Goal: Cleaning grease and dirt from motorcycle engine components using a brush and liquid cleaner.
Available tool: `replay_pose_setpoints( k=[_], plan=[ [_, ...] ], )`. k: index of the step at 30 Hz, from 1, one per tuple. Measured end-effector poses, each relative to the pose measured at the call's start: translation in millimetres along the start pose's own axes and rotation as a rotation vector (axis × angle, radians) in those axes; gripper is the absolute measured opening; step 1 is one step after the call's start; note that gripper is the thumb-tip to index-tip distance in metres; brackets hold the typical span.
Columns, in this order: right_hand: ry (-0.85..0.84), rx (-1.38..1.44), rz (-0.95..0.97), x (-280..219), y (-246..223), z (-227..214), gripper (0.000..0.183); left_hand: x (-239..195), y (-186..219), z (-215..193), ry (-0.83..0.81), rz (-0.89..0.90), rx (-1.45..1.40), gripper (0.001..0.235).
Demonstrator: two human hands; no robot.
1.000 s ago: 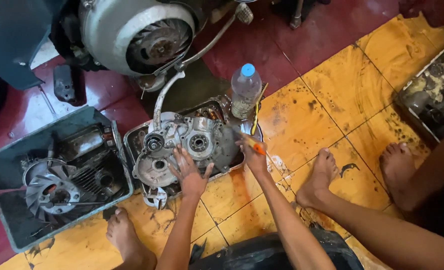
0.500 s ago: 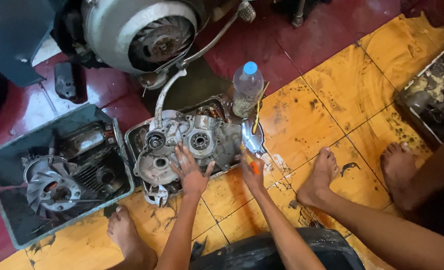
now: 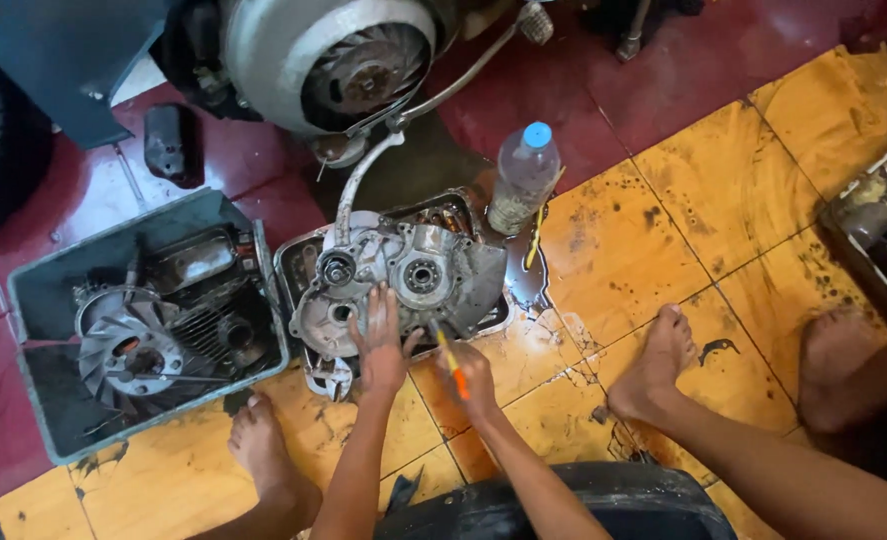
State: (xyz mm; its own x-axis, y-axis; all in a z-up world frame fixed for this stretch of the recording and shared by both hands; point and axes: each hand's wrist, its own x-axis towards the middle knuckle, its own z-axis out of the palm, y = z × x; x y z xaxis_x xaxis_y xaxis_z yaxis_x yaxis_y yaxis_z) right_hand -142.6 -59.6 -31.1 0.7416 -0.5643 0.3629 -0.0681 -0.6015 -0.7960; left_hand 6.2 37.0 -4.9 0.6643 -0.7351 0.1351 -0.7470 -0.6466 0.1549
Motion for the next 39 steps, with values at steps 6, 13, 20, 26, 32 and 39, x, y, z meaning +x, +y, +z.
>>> replay_pose_setpoints(
  k=[6,13,20,26,32,39],
  plan=[
    [0.020,-0.106,0.030,-19,19,15,0.016,-17,-19,21,0.100,0.060,0.058,0.081],
    [-0.052,-0.138,0.036,-24,15,11,0.016,-24,-19,15,0.112,0.030,0.092,0.077],
    [-0.041,-0.017,0.096,-14,-10,3,0.017,-25,-21,24,0.055,0.004,0.074,0.077],
    [0.027,0.116,0.212,0,-37,-2,0.023,-24,-17,11,0.021,-0.019,0.044,0.080],
    [0.077,0.129,0.268,-4,-33,7,0.022,-23,-18,22,-0.019,-0.045,0.021,0.083],
    [-0.070,0.125,0.165,-15,-21,23,0.020,-24,-18,35,-0.042,-0.044,0.104,0.091]
  ],
)
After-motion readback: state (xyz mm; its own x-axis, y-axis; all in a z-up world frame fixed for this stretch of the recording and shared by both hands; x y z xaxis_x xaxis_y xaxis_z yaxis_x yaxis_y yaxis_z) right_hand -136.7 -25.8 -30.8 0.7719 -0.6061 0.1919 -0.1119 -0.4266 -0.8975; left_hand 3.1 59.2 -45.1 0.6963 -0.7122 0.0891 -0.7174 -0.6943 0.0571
